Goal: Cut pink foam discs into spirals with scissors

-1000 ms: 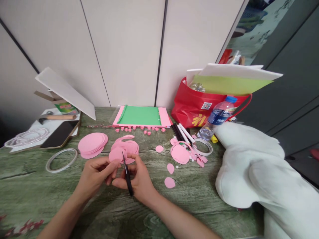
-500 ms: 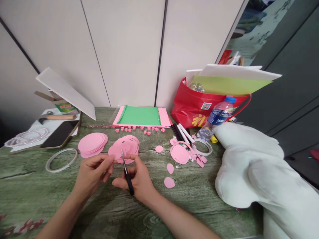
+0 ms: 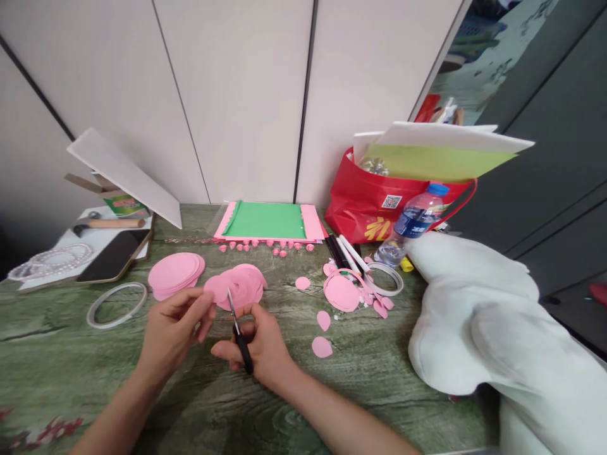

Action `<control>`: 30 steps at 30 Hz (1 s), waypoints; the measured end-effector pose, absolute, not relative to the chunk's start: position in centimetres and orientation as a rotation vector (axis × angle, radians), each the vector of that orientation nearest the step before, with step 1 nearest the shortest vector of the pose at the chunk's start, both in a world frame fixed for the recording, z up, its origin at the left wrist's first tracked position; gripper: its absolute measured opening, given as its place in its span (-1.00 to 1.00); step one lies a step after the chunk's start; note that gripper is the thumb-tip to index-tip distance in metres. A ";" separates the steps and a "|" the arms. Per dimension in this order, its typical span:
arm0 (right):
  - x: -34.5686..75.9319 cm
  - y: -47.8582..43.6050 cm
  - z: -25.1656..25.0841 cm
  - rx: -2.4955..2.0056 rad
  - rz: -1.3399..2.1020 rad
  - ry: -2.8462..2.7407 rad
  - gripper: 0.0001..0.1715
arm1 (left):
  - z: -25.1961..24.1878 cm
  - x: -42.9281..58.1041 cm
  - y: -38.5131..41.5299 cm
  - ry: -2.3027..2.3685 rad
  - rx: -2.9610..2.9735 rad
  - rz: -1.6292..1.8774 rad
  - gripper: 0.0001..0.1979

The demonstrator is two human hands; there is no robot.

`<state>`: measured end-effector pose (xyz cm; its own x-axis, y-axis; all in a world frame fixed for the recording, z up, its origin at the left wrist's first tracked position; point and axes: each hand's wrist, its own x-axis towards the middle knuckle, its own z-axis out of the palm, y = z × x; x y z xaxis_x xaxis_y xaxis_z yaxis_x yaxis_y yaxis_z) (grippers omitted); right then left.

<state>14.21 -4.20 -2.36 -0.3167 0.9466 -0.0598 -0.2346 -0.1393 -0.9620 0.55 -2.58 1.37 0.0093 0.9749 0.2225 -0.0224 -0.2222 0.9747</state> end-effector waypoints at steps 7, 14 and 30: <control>14.3 -3.9 -2.5 -0.937 1.596 -1.193 -0.44 | 2.0 0.6 -2.8 1.183 1.493 1.330 -0.79; 14.7 -3.3 -2.6 -0.875 1.510 -1.218 -0.41 | 2.3 0.8 -3.0 1.236 1.657 1.216 -0.81; 15.8 -1.2 -3.3 -1.045 1.017 -1.089 -0.61 | 1.2 -1.0 -0.8 1.397 1.464 1.151 -0.69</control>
